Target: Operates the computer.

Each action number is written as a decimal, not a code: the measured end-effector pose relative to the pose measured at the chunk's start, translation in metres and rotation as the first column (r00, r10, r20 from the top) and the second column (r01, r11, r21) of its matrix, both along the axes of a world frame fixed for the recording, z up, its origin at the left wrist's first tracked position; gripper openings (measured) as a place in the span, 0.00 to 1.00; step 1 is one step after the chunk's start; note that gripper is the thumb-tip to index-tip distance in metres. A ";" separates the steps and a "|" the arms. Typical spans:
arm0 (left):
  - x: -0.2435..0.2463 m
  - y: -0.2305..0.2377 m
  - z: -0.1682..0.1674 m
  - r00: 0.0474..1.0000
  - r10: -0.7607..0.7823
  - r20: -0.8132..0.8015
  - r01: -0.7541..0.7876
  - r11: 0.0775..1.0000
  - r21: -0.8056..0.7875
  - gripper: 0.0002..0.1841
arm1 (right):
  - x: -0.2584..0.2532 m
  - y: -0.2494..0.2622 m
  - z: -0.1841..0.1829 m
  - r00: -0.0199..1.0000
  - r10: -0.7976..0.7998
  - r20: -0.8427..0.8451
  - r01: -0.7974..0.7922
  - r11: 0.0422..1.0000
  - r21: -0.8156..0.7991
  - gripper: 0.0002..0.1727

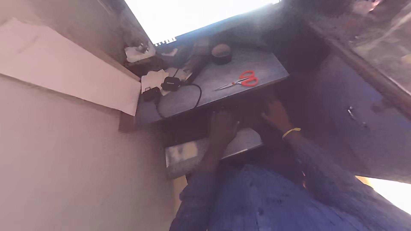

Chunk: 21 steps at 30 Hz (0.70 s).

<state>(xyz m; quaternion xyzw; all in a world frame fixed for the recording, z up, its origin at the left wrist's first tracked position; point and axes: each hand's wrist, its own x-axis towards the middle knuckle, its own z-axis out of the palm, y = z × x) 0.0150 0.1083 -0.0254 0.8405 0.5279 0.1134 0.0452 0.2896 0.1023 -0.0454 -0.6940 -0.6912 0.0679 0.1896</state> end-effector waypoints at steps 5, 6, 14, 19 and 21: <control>0.031 -0.013 -0.029 0.993 -0.106 0.053 0.106 0.994 0.018 0.34 | 0.001 0.004 -0.007 1.000 -0.001 -0.009 0.001 1.000 0.029 0.32; 0.035 -0.012 -0.030 0.994 -0.102 0.039 0.102 0.995 0.010 0.34 | 0.002 0.006 -0.009 1.000 -0.006 -0.004 0.006 1.000 0.011 0.33; 0.042 -0.008 -0.025 0.972 -0.201 0.122 0.161 0.948 0.276 0.26 | -0.007 0.005 0.014 0.995 0.060 0.080 -0.065 0.996 0.059 0.31; 0.052 -0.032 -0.031 0.965 -0.244 0.093 0.219 0.951 0.219 0.27 | -0.009 -0.001 0.018 0.998 -0.012 0.056 0.015 0.998 -0.053 0.34; 0.056 -0.044 -0.025 0.964 -0.256 0.069 0.246 0.961 0.128 0.27 | -0.009 0.000 0.019 0.998 -0.013 0.066 0.018 0.998 -0.067 0.33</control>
